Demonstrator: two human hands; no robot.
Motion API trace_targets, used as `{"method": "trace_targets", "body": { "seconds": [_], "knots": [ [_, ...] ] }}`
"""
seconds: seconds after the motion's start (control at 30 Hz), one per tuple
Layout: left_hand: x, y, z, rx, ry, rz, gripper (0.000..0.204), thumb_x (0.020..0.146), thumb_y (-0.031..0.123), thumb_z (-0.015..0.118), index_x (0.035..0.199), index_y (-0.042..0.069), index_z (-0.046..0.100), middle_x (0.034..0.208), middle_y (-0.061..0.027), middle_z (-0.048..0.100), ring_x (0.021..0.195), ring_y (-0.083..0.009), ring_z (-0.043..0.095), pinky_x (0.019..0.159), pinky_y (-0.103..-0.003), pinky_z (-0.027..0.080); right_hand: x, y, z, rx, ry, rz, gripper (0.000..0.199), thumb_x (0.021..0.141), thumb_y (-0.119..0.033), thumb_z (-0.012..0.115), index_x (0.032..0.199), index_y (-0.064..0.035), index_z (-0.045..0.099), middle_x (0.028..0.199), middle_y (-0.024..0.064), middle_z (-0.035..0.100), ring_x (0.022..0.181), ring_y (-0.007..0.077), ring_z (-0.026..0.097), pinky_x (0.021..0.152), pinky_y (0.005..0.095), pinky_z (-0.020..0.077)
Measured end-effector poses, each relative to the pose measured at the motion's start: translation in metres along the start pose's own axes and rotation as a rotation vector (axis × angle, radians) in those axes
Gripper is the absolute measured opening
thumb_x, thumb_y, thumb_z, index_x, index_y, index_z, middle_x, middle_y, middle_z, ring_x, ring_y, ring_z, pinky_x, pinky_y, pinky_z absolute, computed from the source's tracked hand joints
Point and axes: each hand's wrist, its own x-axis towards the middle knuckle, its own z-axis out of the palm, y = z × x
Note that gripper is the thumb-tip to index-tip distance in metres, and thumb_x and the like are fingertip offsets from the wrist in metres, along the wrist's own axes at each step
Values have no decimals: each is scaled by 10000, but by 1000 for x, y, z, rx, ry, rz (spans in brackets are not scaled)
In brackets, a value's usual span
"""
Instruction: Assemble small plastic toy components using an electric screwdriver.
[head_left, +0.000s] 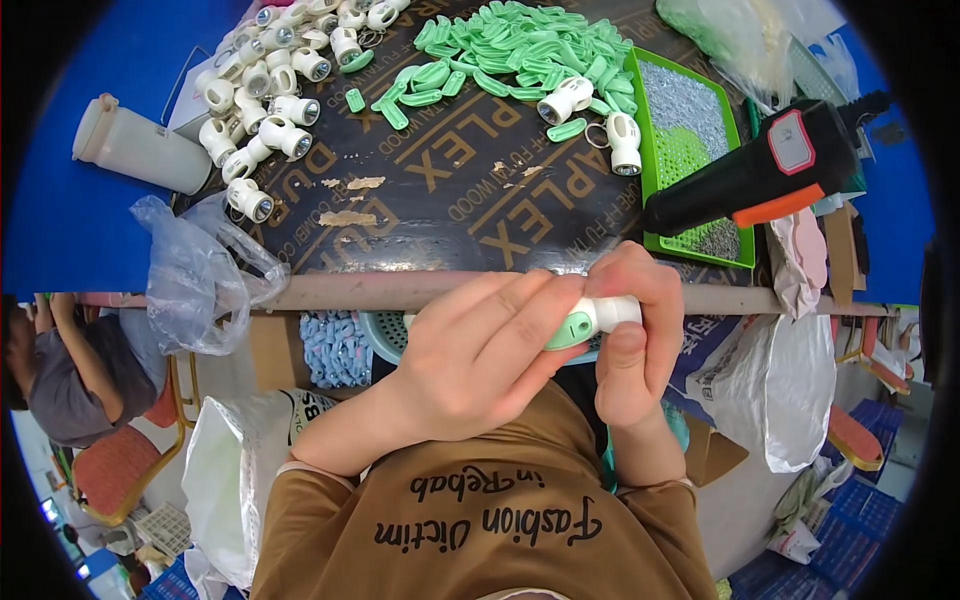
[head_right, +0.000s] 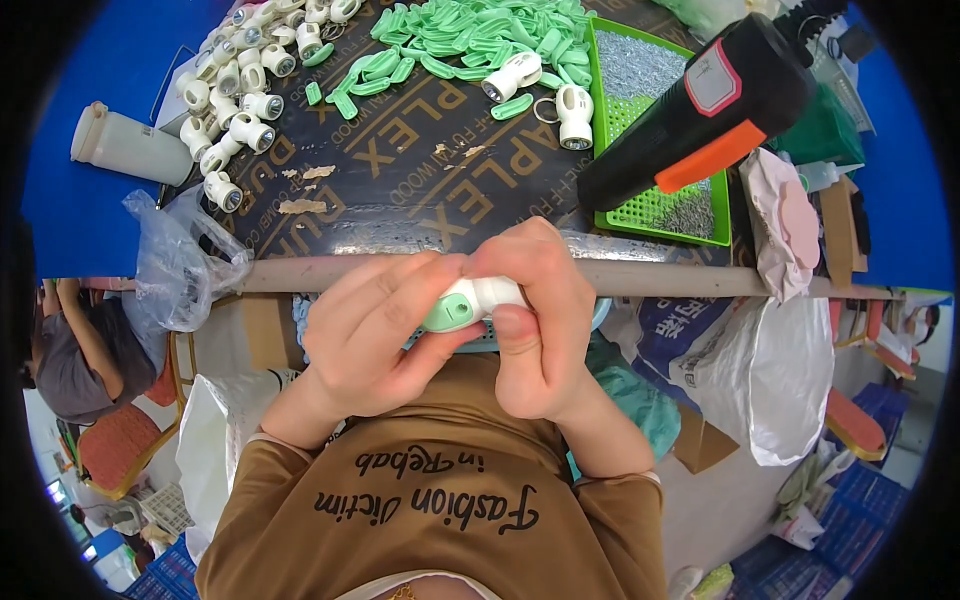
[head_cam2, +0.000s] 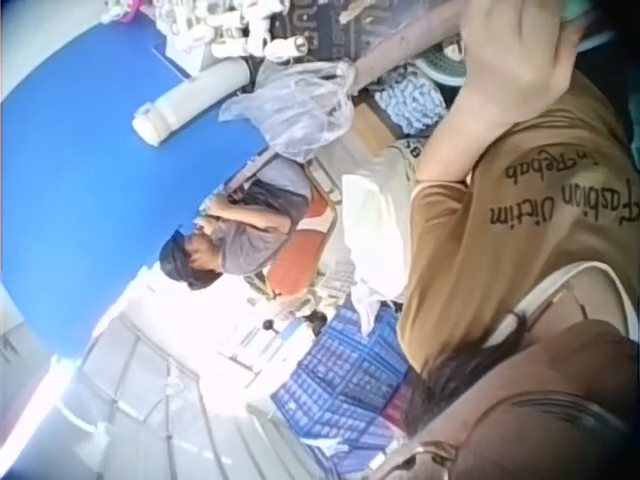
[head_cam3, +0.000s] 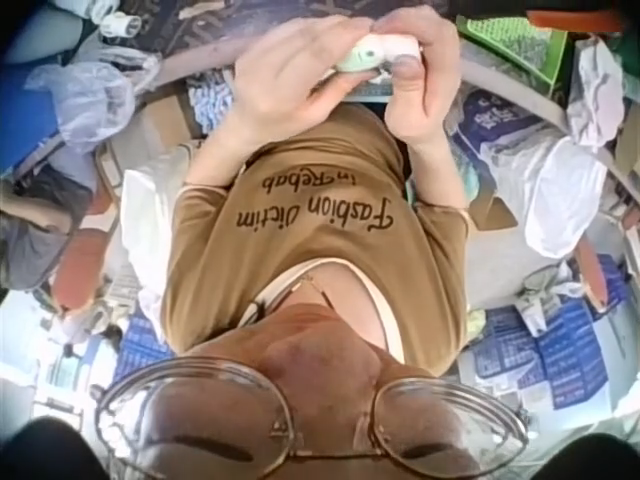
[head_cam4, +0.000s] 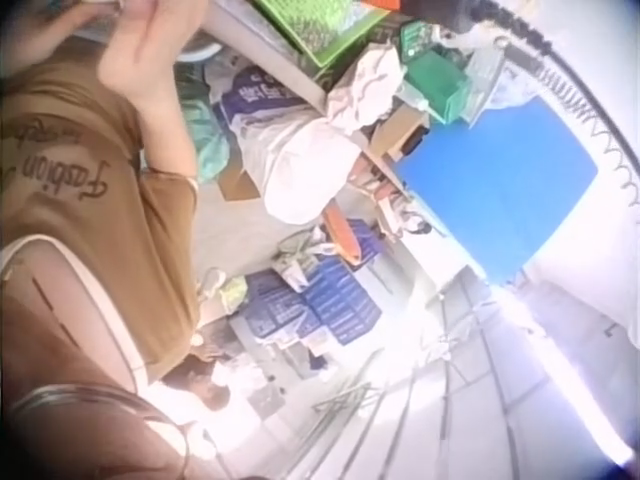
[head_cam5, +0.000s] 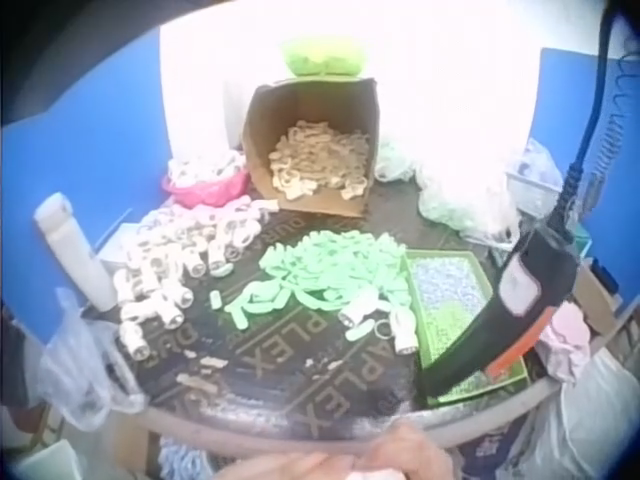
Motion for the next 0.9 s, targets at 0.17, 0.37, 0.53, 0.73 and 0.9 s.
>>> {"method": "trace_targets", "body": {
  "seconds": [0.17,0.37,0.53,0.73,0.9],
  "knots": [
    [-3,-10,-6,-283,-228,-275,418,684,104,698,1052,-18,545,892,-130,595,707,-237,594,604,-292,483,10,-13,-8,-62,-114,384,270,863,-264,459,900,-9,540,762,84,521,622,191,464,577,287,381],
    [-15,-26,5,-1842,-394,-1089,445,899,295,470,1208,-18,402,944,-167,584,701,-169,571,603,-259,460,23,17,-23,126,-350,197,374,877,-336,460,999,2,567,952,120,524,877,208,506,739,290,411],
    [-20,-33,8,-2261,-504,-1104,494,901,328,449,1239,-15,340,1041,-184,518,685,-181,529,590,-244,421,17,23,-19,648,-431,454,393,883,-336,466,1035,24,500,983,105,512,907,191,506,778,286,407],
    [-18,-20,3,-1974,-471,-1068,437,870,247,542,1197,19,361,864,-57,468,657,-93,424,559,-215,364,13,21,-11,429,-407,367,287,888,-279,451,978,-10,489,908,81,476,829,180,472,739,277,390],
    [-25,-23,10,-1827,-443,-990,399,869,214,545,1184,40,373,871,-39,470,658,-74,419,557,-211,351,13,17,-12,287,-429,343,198,876,-188,429,962,-22,492,900,93,477,814,196,467,732,289,385]
  ]
}}
